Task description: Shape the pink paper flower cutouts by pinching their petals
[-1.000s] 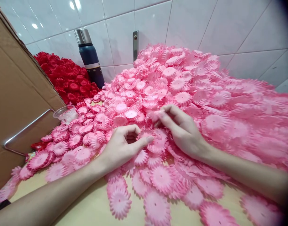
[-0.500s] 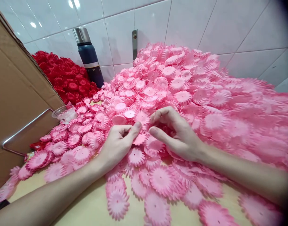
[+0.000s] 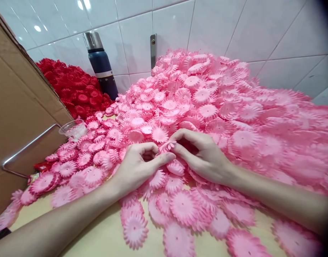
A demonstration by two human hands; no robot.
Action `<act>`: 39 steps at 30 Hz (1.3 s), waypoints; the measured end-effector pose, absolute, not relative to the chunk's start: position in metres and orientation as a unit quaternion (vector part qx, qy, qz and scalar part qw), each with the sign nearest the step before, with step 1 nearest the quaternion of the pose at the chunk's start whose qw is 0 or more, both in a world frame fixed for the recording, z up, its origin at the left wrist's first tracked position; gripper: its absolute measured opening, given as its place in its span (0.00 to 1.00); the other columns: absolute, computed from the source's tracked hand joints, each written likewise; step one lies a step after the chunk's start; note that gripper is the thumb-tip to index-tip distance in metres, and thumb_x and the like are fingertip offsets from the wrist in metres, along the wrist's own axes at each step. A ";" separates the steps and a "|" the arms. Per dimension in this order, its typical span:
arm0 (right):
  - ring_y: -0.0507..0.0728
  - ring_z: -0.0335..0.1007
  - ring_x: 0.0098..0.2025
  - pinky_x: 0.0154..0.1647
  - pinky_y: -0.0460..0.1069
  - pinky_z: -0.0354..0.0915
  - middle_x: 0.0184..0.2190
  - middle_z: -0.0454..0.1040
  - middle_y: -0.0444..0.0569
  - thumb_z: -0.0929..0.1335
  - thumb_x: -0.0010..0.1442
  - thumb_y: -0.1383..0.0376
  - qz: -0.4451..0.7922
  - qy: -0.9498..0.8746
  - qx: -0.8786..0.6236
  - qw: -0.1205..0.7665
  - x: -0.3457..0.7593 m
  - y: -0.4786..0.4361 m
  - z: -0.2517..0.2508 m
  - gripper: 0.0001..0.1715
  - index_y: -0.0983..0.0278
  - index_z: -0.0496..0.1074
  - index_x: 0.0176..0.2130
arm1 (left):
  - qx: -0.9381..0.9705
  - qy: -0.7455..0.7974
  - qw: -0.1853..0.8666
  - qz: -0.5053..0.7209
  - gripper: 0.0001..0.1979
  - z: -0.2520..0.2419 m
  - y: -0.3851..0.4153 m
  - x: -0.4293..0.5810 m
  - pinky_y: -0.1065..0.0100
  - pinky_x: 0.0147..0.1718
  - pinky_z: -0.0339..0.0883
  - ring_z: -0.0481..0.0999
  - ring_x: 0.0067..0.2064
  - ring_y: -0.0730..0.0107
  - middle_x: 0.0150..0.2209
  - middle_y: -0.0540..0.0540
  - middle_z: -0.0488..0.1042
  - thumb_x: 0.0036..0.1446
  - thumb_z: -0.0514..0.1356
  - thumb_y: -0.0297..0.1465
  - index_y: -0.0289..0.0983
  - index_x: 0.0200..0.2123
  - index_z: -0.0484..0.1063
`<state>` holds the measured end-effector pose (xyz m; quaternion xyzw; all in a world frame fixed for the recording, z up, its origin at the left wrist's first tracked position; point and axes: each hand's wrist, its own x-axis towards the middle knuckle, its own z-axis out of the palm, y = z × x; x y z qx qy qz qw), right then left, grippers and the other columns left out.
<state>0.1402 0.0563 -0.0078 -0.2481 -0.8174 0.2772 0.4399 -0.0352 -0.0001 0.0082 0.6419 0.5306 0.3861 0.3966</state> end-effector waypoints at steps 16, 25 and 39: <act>0.51 0.67 0.33 0.30 0.46 0.65 0.34 0.67 0.44 0.68 0.62 0.58 0.398 -0.736 -0.256 0.483 0.139 0.058 -0.012 0.15 0.59 0.58 0.40 | 0.612 0.548 0.408 0.398 0.23 0.006 0.000 -0.037 0.72 0.20 0.45 0.52 0.22 0.78 0.20 0.55 0.52 0.55 0.63 0.43 0.37 0.20 0.57; 0.55 0.72 0.39 0.40 0.51 0.70 0.38 0.73 0.51 0.72 0.57 0.68 0.233 -0.844 -0.146 0.462 0.138 0.057 -0.008 0.15 0.62 0.66 0.43 | 0.624 0.544 0.396 0.398 0.25 0.007 0.001 -0.037 0.71 0.20 0.44 0.51 0.22 0.78 0.19 0.54 0.51 0.57 0.60 0.46 0.35 0.18 0.60; 0.51 0.60 0.28 0.30 0.48 0.59 0.28 0.65 0.44 0.63 0.64 0.70 0.213 -0.829 -0.235 0.461 0.134 0.056 -0.010 0.10 0.62 0.59 0.30 | 0.609 0.527 0.433 0.406 0.17 0.006 0.002 -0.036 0.74 0.24 0.57 0.65 0.25 0.77 0.23 0.52 0.67 0.54 0.65 0.40 0.35 0.25 0.66</act>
